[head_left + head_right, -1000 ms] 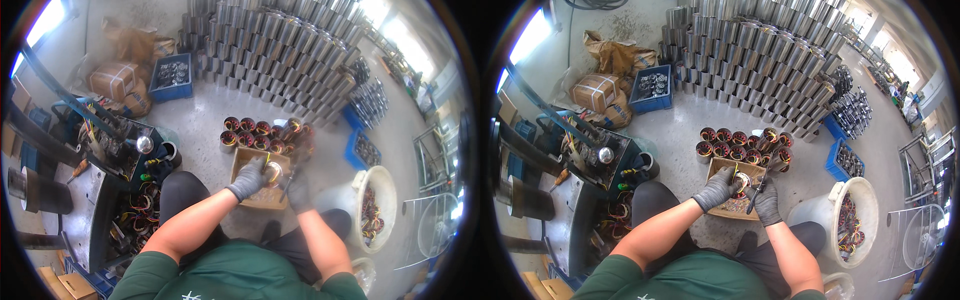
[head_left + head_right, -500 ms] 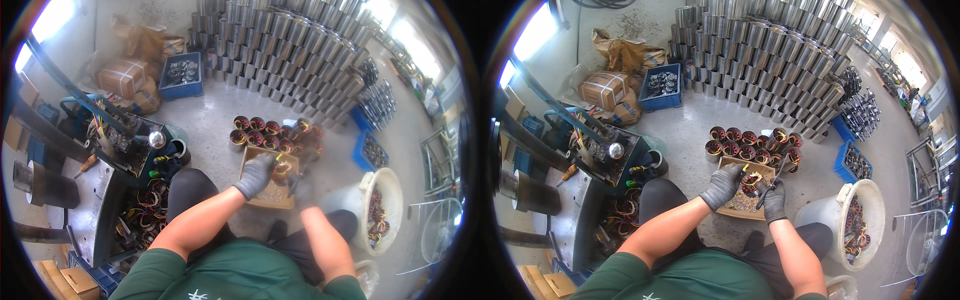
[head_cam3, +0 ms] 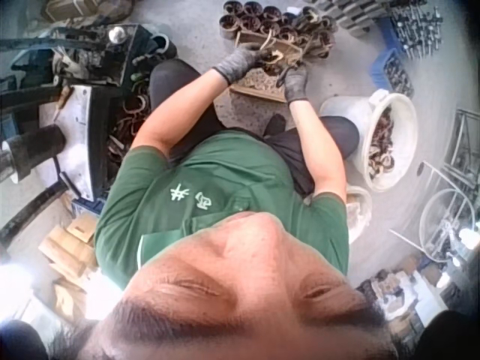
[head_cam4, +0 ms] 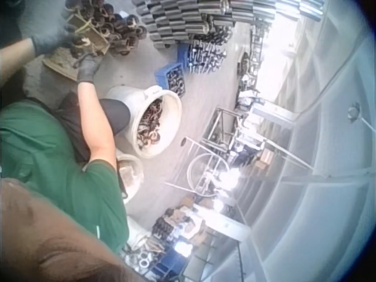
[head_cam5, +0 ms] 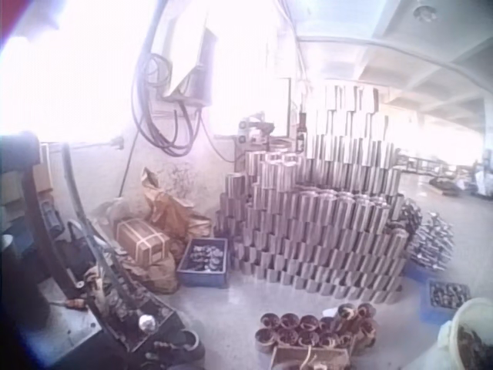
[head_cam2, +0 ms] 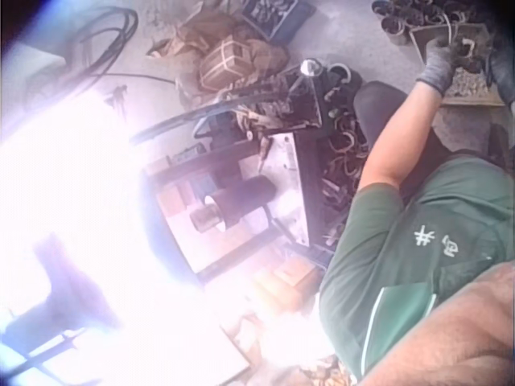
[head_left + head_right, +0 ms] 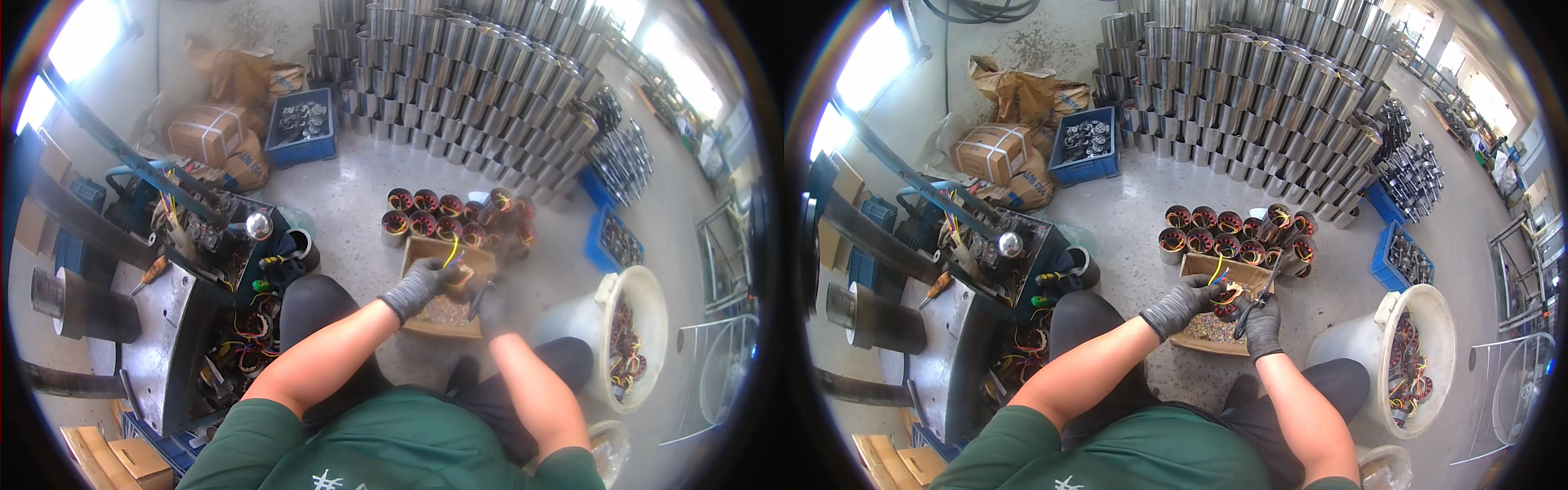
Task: The person assembles colorful wiring components into small metal cylinders by hand. They take a wiring harness from a box, insert it into a cylinder, and place the finished assemblies into another container.
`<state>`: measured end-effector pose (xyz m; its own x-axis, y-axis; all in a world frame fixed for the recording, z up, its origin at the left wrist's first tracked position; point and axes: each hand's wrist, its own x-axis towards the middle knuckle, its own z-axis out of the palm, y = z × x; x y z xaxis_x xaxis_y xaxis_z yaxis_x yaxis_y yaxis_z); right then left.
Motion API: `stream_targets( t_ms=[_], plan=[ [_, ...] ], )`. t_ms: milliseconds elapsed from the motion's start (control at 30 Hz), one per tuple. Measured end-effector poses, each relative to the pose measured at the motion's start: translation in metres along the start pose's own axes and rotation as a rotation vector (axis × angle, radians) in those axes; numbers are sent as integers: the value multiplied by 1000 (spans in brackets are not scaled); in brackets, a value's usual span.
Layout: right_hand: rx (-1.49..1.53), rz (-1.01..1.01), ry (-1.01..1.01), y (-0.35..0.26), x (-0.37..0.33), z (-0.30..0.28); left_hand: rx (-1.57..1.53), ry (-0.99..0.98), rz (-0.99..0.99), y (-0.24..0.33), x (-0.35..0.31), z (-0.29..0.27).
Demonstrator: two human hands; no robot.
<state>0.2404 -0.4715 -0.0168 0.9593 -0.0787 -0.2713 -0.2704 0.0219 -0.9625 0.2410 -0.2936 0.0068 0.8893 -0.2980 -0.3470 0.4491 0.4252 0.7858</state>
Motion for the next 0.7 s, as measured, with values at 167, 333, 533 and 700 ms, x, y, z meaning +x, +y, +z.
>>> stream_targets(
  t_ms=[167,333,533,700],
  plan=[
    [-57,16,-6,14,9,-2,369,185,205,-11,13,-7],
    [-117,375,-176,-16,-19,5,144,132,55,-16,8,-3],
    [-51,33,-155,-12,-8,7,439,149,142,-37,18,-16],
    [26,-112,-148,-32,-10,11,416,72,177,-46,17,-23]
  ],
)
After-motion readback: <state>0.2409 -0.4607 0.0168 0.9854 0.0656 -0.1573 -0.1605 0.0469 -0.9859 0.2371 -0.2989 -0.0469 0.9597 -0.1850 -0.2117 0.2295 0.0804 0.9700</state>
